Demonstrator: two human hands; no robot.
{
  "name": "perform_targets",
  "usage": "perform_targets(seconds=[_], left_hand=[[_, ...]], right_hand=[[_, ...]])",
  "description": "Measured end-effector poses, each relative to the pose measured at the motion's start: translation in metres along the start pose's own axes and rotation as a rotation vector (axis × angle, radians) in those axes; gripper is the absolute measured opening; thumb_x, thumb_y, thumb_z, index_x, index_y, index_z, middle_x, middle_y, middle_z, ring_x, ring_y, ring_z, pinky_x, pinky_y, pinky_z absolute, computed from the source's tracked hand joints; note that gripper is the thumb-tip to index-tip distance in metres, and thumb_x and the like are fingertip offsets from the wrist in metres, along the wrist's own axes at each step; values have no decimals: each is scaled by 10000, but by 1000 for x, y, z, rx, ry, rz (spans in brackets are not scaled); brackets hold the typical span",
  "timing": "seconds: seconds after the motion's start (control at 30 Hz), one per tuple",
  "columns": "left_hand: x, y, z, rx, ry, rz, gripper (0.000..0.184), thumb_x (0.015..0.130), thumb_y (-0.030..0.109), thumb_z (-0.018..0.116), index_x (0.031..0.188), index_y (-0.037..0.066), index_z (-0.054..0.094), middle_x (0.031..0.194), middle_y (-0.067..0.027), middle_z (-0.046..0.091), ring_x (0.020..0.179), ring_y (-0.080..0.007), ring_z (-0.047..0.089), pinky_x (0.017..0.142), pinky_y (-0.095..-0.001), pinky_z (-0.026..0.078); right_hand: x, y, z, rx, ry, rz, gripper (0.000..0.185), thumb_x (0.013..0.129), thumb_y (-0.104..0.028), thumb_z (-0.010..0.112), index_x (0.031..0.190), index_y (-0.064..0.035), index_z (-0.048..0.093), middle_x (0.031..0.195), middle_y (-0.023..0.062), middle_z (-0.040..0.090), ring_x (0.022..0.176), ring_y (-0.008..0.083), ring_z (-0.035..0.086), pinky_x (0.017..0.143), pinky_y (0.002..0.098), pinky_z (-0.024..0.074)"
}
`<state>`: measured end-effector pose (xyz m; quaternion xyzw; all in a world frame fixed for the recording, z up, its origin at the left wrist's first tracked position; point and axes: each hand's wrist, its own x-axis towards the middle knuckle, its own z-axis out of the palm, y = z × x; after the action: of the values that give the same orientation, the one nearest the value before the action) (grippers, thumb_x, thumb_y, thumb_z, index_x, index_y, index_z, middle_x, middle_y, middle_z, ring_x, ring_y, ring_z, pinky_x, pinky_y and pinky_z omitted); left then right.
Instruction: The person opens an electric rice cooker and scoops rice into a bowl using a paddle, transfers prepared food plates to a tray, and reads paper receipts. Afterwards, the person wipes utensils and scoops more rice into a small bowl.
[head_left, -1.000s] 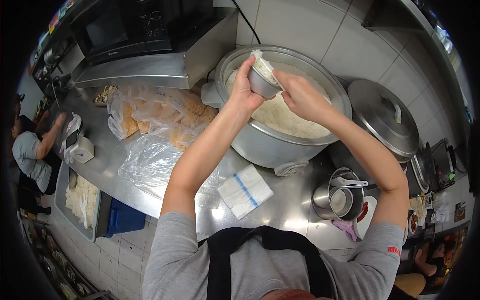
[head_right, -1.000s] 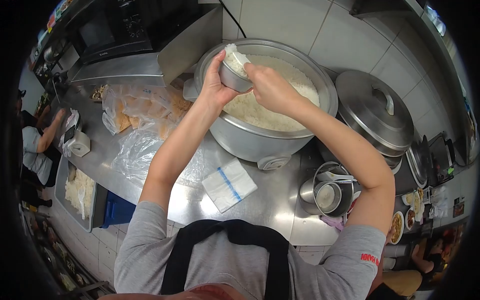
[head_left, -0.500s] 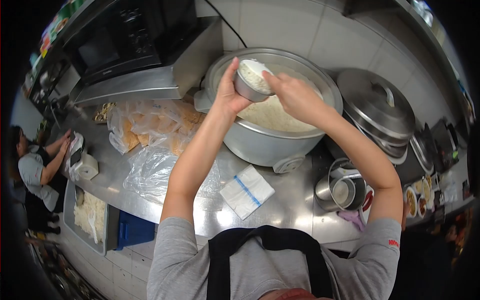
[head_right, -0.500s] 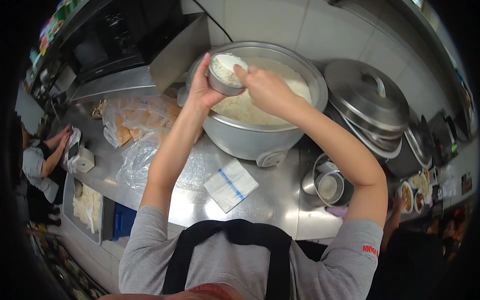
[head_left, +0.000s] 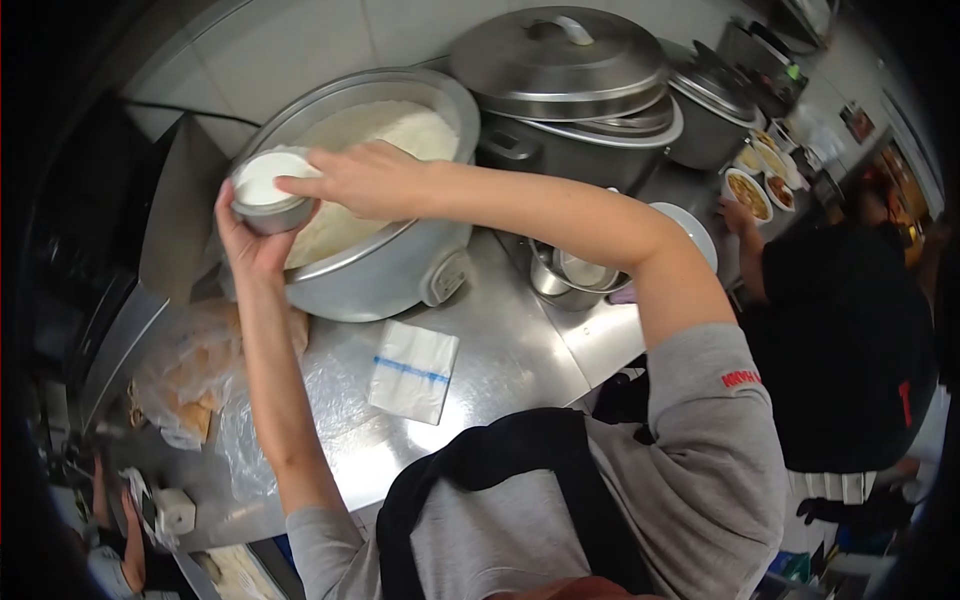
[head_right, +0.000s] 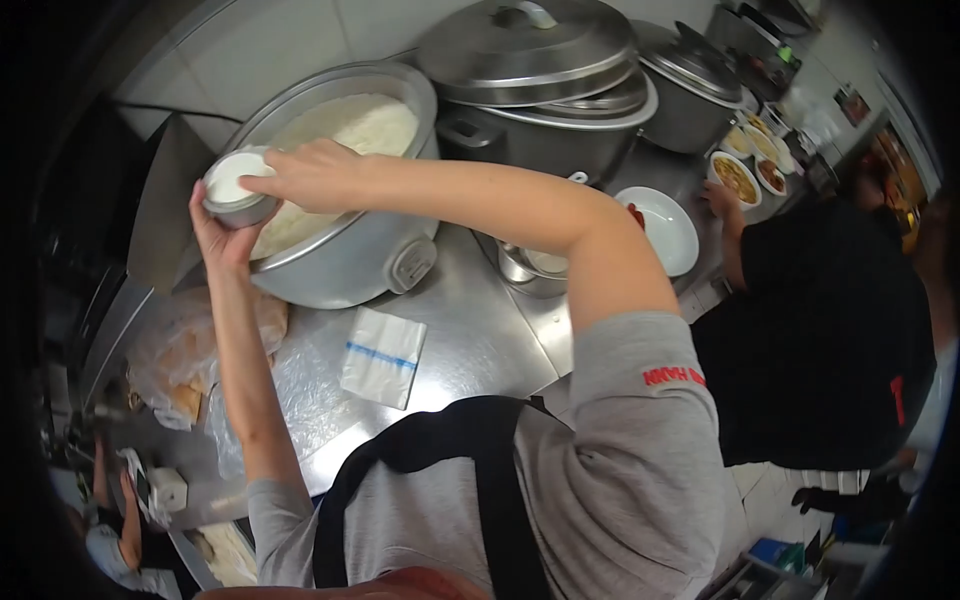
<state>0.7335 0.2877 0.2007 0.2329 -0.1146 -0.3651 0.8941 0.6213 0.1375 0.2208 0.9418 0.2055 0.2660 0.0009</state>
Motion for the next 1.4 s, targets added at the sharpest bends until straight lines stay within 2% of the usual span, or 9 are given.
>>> perform_targets(seconds=[0.33,0.43,0.5,0.6,0.73,0.9,1.03,1.1,1.4], left_hand=[[18,8,-23,61,-40,40,491,690,294,651,1089,50,502,1112,-123,534,1061,-278,484,962,-447,332],[8,0,-12,-4,-87,141,532,720,373,596,1152,93,462,1189,-130,474,1118,-314,426,913,-625,257],[4,7,-7,-52,-136,174,540,727,387,581,1164,96,453,1199,-130,465,1127,-322,415,899,-656,238],[10,4,-3,-155,-96,146,561,734,383,572,1186,83,432,1220,-126,448,1146,-308,401,930,-608,257],[20,-7,-8,34,-124,356,607,741,356,572,1254,111,357,1265,-107,393,1174,-254,375,967,-424,322],[8,-19,-1,315,32,642,735,706,239,626,1325,144,242,1198,-107,376,1101,-223,389,921,-364,343],[0,-16,-7,305,58,595,705,711,245,626,1310,145,268,1205,-105,375,1106,-222,382,926,-359,334],[-5,-3,-11,240,31,546,686,712,253,629,1297,144,288,1203,-94,389,1101,-218,397,926,-366,341],[7,13,-23,175,-54,278,531,712,381,617,1127,81,476,1153,-104,495,1074,-266,469,932,-484,349]], right_hand=[[5,-16,18,-30,-7,77,469,762,-32,452,1227,-25,389,977,185,542,823,316,573,689,378,479],[14,26,12,235,367,-17,392,821,-46,431,1212,-62,423,916,173,561,712,262,577,611,347,470],[7,13,-5,913,332,619,372,853,-52,414,1222,-21,377,876,105,540,452,81,468,356,222,367],[-1,-5,14,1449,194,877,381,851,-51,418,1224,-6,356,880,101,528,448,89,460,338,216,347],[13,-34,17,1363,210,818,347,851,-47,405,1191,14,374,871,98,519,470,94,483,343,228,359],[24,-28,51,129,485,164,375,833,-40,434,1196,25,370,877,122,516,479,108,506,374,244,389],[24,-34,30,168,334,114,421,813,-22,436,1222,27,350,900,166,520,514,210,543,458,320,444],[26,-43,-28,745,-152,584,388,779,-1,432,1158,79,398,896,280,527,797,383,557,708,421,453],[18,-8,13,198,181,-2,473,772,-18,450,1240,-18,377,900,181,519,725,315,575,634,386,472]])
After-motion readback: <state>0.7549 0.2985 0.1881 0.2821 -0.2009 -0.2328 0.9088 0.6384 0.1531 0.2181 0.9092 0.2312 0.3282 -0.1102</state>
